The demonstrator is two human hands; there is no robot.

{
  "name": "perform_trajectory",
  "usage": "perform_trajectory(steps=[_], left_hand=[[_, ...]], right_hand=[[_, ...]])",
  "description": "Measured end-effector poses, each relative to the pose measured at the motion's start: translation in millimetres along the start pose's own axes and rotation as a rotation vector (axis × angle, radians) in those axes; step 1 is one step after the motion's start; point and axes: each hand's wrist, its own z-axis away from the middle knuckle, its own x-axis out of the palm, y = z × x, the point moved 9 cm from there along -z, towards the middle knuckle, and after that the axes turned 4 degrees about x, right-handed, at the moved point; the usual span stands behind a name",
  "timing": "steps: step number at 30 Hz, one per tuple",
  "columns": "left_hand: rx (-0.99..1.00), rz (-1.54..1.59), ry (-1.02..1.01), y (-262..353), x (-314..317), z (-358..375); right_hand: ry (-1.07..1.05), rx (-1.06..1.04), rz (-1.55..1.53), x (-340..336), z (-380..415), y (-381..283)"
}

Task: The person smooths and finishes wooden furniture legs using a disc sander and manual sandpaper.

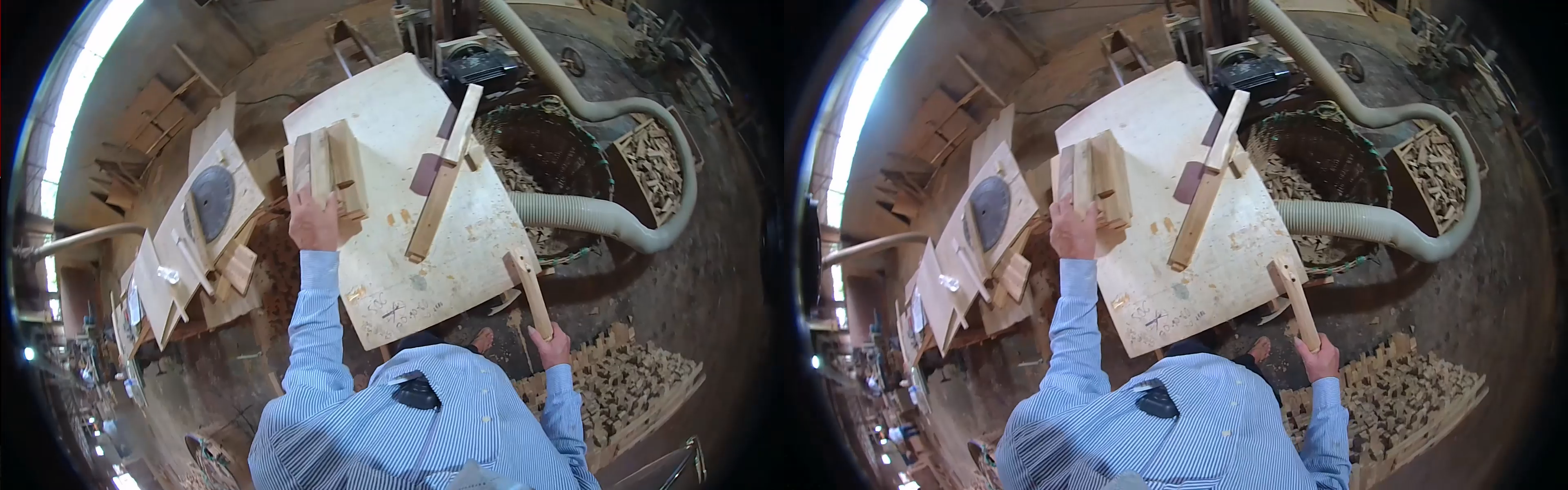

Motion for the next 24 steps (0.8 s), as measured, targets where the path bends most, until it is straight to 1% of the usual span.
perform_trajectory(steps=[1, 4, 5, 6, 7, 8, 10, 11, 12, 14, 15, 16, 18, 19, 21, 23, 24], left_hand=[[0.012, 0.012, -0.001, 0.9, 0.8, -1.9], [0.001, 0.005, 0.013, -6.7, -2.7, -5.8], [-0.014, 0.114, 0.010, -14.3, -2.5, -7.0], [-0.030, 0.218, 0.007, -24.0, -2.2, -7.4], [-0.125, 0.420, -0.014, -35.9, 2.5, -6.9], [-0.131, 0.411, -0.009, -43.4, -1.7, -7.6], [-0.530, 1.121, -0.285, -50.6, 23.3, 8.9], [-0.571, 1.234, -0.344, -51.1, 26.6, 12.9], [-0.569, 1.238, -0.355, -48.0, 26.6, 16.5], [-0.456, 1.388, -0.391, -18.0, 21.9, 17.2], [-0.385, 1.424, -0.448, 3.2, 26.5, 19.5], [-0.403, 1.453, -0.500, 31.5, 29.2, 24.4], [-0.265, 1.437, -0.620, 73.7, 69.2, 33.9], [-0.259, 1.458, -0.637, 92.9, 94.6, 38.4], [-0.045, 1.227, -0.540, 127.2, 133.3, 30.7], [0.173, 0.728, -0.363, 151.7, 151.8, 5.5], [0.177, 0.736, -0.365, 159.5, 168.7, -7.2]], right_hand=[[-0.031, 0.011, 0.022, 4.4, -1.4, 1.1], [-0.014, 0.012, -0.007, 2.7, 0.1, -0.3], [-0.026, -0.002, -0.011, 4.8, -0.9, -3.3], [0.006, 0.004, -0.004, 2.6, 0.5, -3.8], [0.039, 0.015, 0.004, 1.0, 1.4, -2.3], [0.029, 0.009, 0.004, 3.5, 0.3, -1.9], [0.033, 0.009, 0.029, 1.7, 0.4, -0.8], [0.035, 0.015, 0.033, 0.3, 0.1, 0.8], [0.011, 0.031, 0.040, 2.3, -0.8, 3.1], [0.007, 0.061, 0.050, 0.3, -2.4, 3.3], [-0.031, 0.067, 0.059, 2.2, -2.7, 3.0], [-0.062, 0.080, 0.068, 2.2, -0.9, 1.8], [-0.045, 0.099, 0.113, -2.8, 1.9, 4.7], [-0.046, 0.106, 0.096, -0.9, 1.7, 5.9], [-0.075, 0.134, 0.083, 4.3, -1.1, 9.8], [-0.026, 0.104, 0.082, 4.3, -0.4, 8.6], [0.017, 0.070, 0.078, 1.5, -0.1, 5.6]])
